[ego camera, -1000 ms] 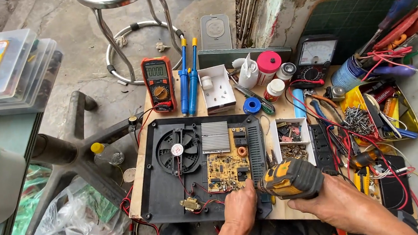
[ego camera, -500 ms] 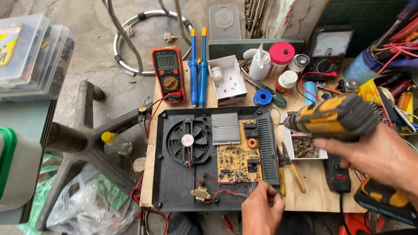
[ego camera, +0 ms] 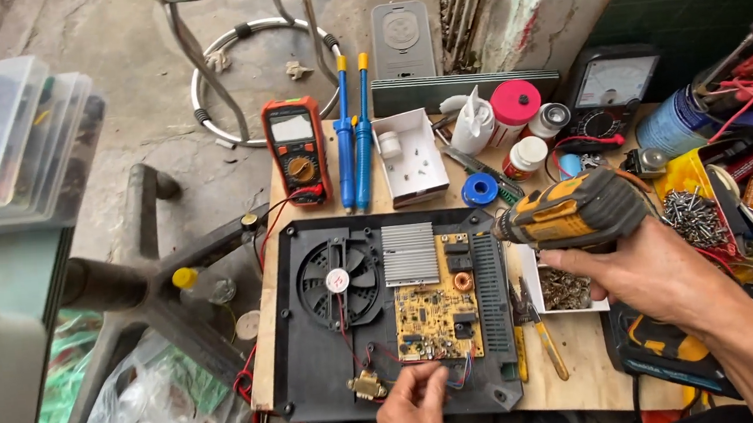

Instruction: Removing a circuit board from an electronic device using a power drill and manual lifting.

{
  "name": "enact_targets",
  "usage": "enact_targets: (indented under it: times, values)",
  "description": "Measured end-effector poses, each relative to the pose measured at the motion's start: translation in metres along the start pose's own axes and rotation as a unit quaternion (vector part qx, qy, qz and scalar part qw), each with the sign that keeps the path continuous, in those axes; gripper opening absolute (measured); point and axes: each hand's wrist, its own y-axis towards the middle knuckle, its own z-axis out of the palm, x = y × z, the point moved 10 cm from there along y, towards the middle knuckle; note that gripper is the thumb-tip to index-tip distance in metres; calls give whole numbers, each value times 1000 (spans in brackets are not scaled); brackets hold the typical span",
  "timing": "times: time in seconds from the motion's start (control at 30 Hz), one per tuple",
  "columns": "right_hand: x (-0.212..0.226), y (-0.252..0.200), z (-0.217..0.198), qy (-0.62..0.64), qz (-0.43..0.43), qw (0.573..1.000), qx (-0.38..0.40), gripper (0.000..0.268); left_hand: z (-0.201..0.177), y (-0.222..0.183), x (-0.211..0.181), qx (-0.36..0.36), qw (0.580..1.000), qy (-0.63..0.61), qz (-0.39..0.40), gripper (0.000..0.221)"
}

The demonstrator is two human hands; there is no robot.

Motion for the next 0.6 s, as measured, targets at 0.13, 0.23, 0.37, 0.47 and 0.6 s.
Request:
enact_targets:
  times: [0.13, 0.23, 0.37, 0.47, 0.6]
  values:
    - [7, 12, 8, 13, 3, 999, 30, 50, 32, 5, 16, 12, 1000, 2, -27, 16]
    - [6, 22, 9, 19, 20, 999, 23, 42, 44, 8, 24, 22, 998, 47, -29, 24]
    - [3, 37, 14, 29, 4, 999, 29, 36, 59, 16, 41, 62, 993, 89, -53, 33]
    - [-2, 45, 15, 19, -2, 999, 26, 30, 64, 20, 49, 70, 990, 111, -59, 34]
    - [-12, 59, 16, 5, -49, 999, 13, 22, 65, 20, 47, 75, 988, 114, -73, 30]
